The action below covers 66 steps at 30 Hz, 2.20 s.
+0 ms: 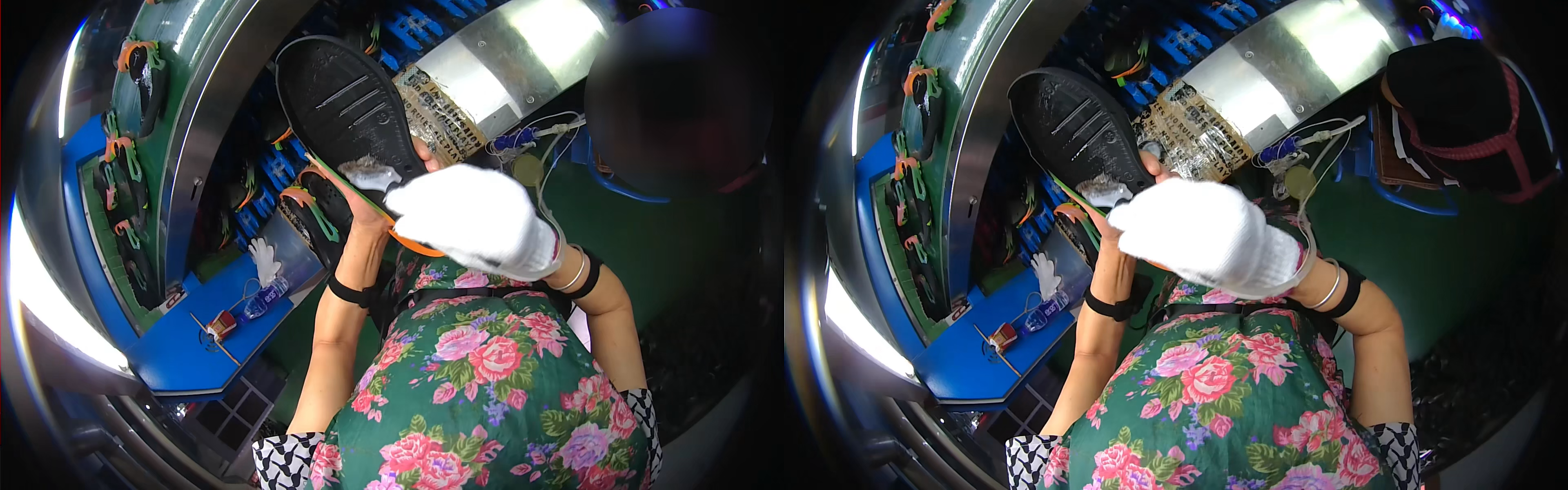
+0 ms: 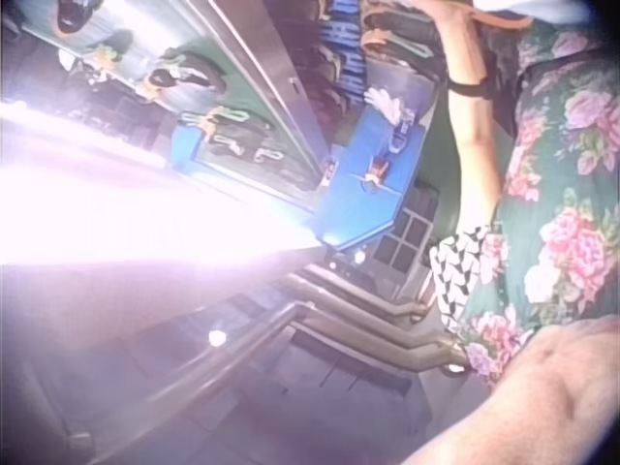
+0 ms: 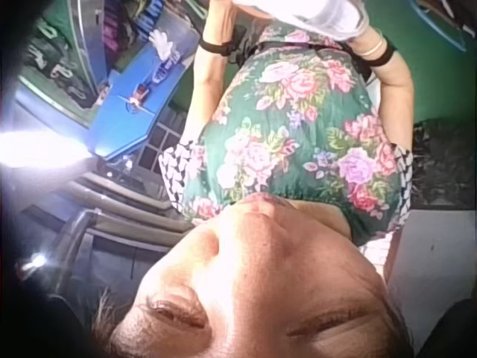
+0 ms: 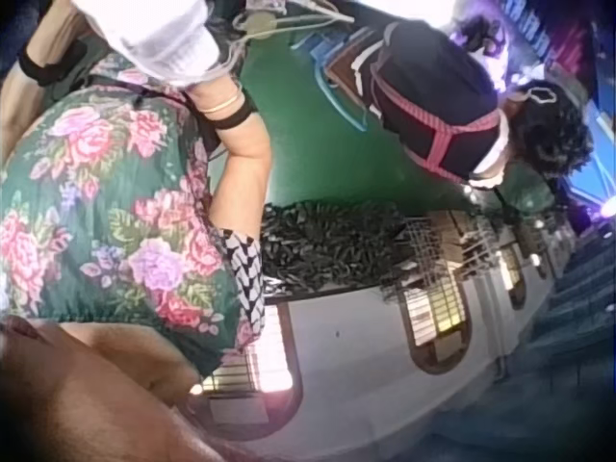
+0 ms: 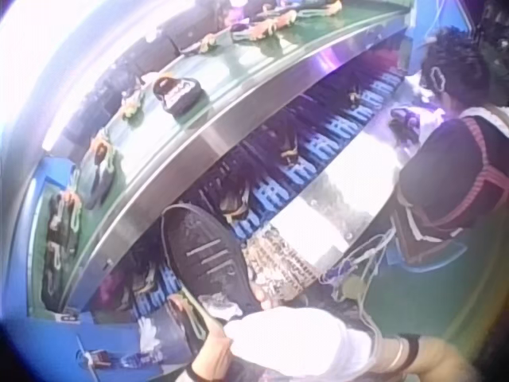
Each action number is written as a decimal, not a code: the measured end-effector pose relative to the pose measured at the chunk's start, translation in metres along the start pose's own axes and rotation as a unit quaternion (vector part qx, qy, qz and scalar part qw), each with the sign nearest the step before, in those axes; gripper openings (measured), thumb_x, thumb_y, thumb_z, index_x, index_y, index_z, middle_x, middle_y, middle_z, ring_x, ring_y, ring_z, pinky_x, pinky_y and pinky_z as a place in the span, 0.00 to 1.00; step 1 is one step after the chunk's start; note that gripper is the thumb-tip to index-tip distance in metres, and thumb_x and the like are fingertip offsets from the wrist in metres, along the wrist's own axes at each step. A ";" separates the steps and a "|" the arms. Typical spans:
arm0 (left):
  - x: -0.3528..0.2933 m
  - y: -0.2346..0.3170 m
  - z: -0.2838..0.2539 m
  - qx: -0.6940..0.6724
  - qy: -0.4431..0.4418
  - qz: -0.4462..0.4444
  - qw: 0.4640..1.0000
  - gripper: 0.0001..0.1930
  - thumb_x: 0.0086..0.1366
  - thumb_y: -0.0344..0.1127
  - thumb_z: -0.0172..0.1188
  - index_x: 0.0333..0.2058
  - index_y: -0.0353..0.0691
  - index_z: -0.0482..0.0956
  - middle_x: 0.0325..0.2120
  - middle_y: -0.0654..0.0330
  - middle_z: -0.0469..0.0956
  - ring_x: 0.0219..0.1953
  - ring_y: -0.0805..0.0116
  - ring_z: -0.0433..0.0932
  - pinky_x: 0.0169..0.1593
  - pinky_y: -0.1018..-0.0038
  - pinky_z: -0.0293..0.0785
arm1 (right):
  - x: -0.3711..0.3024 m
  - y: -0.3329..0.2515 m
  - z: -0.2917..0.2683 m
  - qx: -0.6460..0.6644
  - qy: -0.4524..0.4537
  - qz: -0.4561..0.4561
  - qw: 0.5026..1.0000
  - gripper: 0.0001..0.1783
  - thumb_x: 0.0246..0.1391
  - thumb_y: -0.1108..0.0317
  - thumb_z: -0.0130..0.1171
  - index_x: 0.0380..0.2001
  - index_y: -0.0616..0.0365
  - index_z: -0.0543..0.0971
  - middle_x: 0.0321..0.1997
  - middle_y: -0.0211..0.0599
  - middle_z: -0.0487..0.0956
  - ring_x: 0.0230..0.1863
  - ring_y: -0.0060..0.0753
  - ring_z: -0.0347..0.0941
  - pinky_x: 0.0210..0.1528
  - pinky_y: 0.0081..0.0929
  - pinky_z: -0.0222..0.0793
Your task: Applying adhesive to shoe soles at a factory assembly line.
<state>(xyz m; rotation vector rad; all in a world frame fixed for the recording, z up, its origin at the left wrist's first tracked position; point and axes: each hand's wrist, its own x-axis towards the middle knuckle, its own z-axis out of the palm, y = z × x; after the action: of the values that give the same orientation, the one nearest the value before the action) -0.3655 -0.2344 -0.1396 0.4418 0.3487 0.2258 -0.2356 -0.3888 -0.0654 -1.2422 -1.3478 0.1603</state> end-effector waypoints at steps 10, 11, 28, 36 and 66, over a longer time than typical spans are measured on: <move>0.006 0.009 -0.001 -0.014 -0.072 0.028 0.997 0.62 0.38 0.90 0.58 0.50 0.30 0.71 0.40 0.50 0.77 0.48 0.52 0.76 0.54 0.55 0.75 | -0.007 0.000 -0.003 0.011 -0.022 0.005 1.000 0.16 0.49 0.72 0.73 0.44 0.57 0.87 0.46 0.40 0.87 0.44 0.41 0.84 0.45 0.35 0.80; 0.006 0.008 -0.001 -0.009 -0.039 0.043 0.998 0.63 0.42 0.92 0.45 0.54 0.33 0.71 0.41 0.48 0.78 0.45 0.50 0.77 0.51 0.54 0.76 | -0.010 -0.001 0.003 0.019 -0.012 0.010 1.000 0.16 0.49 0.72 0.73 0.44 0.56 0.86 0.47 0.39 0.86 0.44 0.41 0.84 0.45 0.34 0.80; 0.014 0.024 0.011 0.088 -0.085 0.141 0.982 0.58 0.51 0.87 0.49 0.51 0.27 0.72 0.43 0.52 0.75 0.47 0.57 0.75 0.59 0.57 0.72 | -0.011 0.001 -0.012 0.117 0.007 0.133 0.984 0.14 0.46 0.75 0.73 0.39 0.56 0.88 0.41 0.38 0.87 0.41 0.40 0.84 0.43 0.33 0.80; 0.020 0.032 0.010 0.070 -0.096 0.168 0.979 0.58 0.49 0.87 0.51 0.51 0.27 0.72 0.44 0.53 0.75 0.48 0.57 0.75 0.60 0.58 0.71 | -0.012 0.000 -0.009 0.097 -0.005 0.078 0.992 0.17 0.46 0.77 0.72 0.43 0.54 0.88 0.43 0.38 0.87 0.41 0.39 0.84 0.41 0.32 0.80; 0.040 0.037 0.024 0.084 -0.139 0.190 0.968 0.51 0.57 0.79 0.56 0.49 0.25 0.74 0.42 0.49 0.78 0.45 0.57 0.78 0.57 0.55 0.72 | -0.019 0.011 -0.023 0.092 0.012 0.140 0.986 0.12 0.44 0.76 0.72 0.36 0.57 0.88 0.41 0.38 0.87 0.39 0.40 0.84 0.41 0.33 0.79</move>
<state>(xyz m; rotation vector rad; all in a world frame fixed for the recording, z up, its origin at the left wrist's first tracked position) -0.3248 -0.1992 -0.1139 0.6987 0.0028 0.5030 -0.2175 -0.4106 -0.0797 -1.2656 -1.1057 0.4561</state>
